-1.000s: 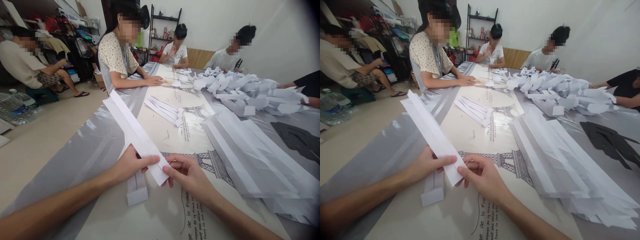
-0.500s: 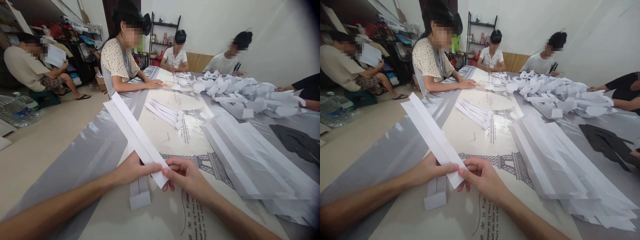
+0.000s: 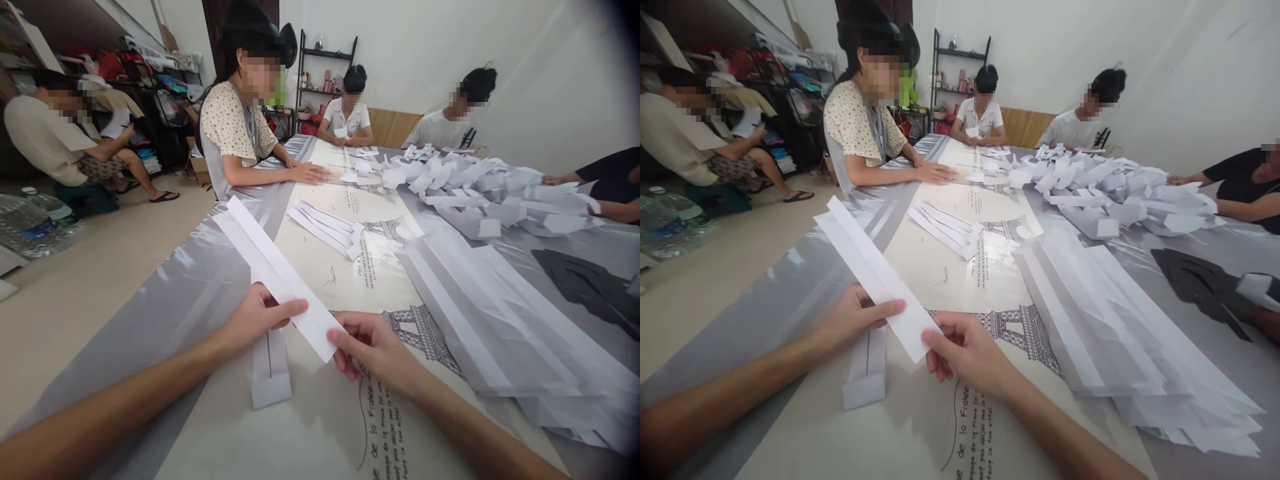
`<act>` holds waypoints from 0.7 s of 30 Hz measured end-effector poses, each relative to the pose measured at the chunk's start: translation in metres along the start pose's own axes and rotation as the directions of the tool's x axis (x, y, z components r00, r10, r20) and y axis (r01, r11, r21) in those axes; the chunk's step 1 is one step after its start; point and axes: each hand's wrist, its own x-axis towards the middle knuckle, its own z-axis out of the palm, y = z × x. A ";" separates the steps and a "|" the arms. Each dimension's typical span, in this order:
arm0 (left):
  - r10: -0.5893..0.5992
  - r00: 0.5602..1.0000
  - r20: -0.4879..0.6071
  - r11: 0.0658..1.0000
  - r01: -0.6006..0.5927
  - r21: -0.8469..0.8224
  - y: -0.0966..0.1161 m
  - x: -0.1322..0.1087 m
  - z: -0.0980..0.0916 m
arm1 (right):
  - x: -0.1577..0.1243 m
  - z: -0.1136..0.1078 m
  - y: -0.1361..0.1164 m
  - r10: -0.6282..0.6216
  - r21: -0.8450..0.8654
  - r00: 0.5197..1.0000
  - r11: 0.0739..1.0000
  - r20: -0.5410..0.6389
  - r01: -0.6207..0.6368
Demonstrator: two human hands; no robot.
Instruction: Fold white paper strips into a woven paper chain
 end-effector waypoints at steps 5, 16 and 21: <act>-0.032 0.994 0.103 0.999 0.033 -0.014 -0.003 -0.006 0.008 | 0.001 0.005 0.002 -0.026 -0.024 1.000 0.999 0.004 0.026; -0.030 0.939 -0.344 0.971 -0.055 -0.234 -0.003 0.026 -0.041 | -0.002 0.000 0.003 0.045 -0.087 0.997 0.995 0.067 -0.039; -0.002 0.905 -0.425 0.966 -0.108 -0.235 -0.007 0.039 -0.069 | -0.002 -0.013 -0.004 0.028 -0.160 0.999 0.987 0.022 -0.024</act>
